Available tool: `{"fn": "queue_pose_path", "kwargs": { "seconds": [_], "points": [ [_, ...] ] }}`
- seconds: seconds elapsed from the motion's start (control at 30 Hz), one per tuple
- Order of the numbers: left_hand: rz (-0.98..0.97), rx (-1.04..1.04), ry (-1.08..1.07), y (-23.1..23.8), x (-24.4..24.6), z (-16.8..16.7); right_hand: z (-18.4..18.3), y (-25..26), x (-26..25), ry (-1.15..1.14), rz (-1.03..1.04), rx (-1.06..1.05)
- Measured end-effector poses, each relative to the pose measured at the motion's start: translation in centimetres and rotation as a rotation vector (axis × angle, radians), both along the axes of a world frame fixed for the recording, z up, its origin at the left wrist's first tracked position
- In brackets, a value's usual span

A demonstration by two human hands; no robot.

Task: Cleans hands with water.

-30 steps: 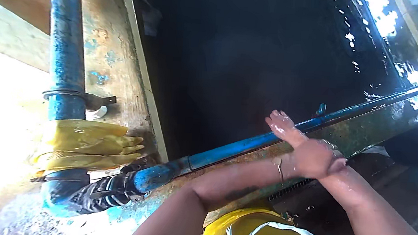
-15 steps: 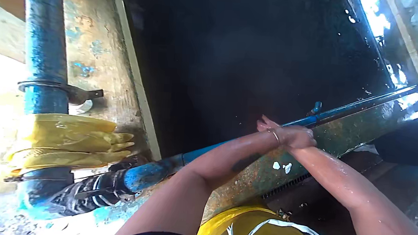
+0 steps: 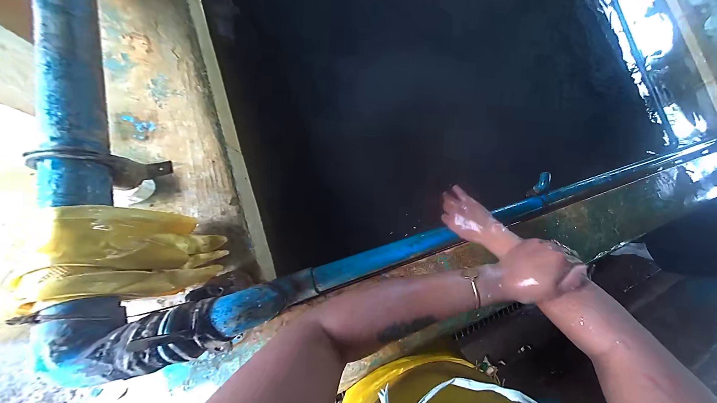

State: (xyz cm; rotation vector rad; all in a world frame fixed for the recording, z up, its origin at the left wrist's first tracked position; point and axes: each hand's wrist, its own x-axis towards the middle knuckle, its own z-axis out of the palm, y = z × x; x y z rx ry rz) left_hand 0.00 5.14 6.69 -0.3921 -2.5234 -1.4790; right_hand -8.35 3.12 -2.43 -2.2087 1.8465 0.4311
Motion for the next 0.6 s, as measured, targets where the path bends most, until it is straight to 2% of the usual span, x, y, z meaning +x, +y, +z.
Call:
{"fn": "queue_pose_path", "kwargs": {
  "seconds": [0.03, 0.1, 0.13, 0.17, 0.2, 0.23, 0.3, 0.33, 0.37, 0.4, 0.47, 0.5, 0.57, 0.6],
  "points": [
    [0.106, 0.016, 0.115, -0.6, 0.2, -1.8, 0.8, -0.3, -0.4, 0.007, -0.137, -0.012],
    [0.308, -0.042, 0.241, -3.1, 0.1, -5.2, 4.1, -1.3, -1.1, -0.101, -0.559, 0.098],
    [0.407, -0.046, 0.301, -3.7, -0.4, -6.1, 5.0, -1.9, -1.9, -0.222, -0.775, 0.116],
    [0.476, -0.021, 0.336, -3.3, -0.8, -6.5, 4.4, -2.2, -2.8, -0.379, -0.979, 0.035],
    [0.483, 0.033, 0.364, -1.9, -1.0, -7.0, 2.7, -2.3, -3.4, -0.543, -1.158, -0.151],
    [0.412, 0.097, 0.407, -0.2, -0.5, -7.0, 1.7, -2.6, -3.5, -0.78, -1.339, -0.319],
    [0.25, 0.154, 0.558, 1.1, -0.1, -6.5, 3.1, -3.1, -3.7, -1.363, -1.72, -0.469],
    [0.198, 0.143, 0.558, 0.2, -0.2, -6.8, 3.1, -3.2, -4.1, -1.605, -1.844, -0.571],
    [0.21, 0.137, 0.518, -1.1, -0.6, -7.6, 2.5, -2.6, -4.2, -1.842, -1.881, -0.702],
    [0.287, 0.173, 0.449, -2.3, -1.2, -8.1, 1.6, -2.0, -4.0, -2.087, -1.813, -0.864],
    [0.464, 0.372, 0.323, -2.7, -1.7, -7.5, -0.9, -1.1, -3.8, -2.451, -1.365, -1.222],
    [0.472, 0.48, 0.271, -1.6, -1.2, -6.6, -0.3, -1.4, -4.4, -2.521, -1.275, -1.304],
    [0.425, 0.68, 0.237, 2.4, 1.5, -5.3, 3.9, -2.1, -6.8, -2.59, -1.454, -1.34],
    [0.405, 0.759, 0.248, 4.2, 2.8, -4.7, 5.7, -2.3, -7.7, -2.575, -1.509, -1.436]
  ]
}}
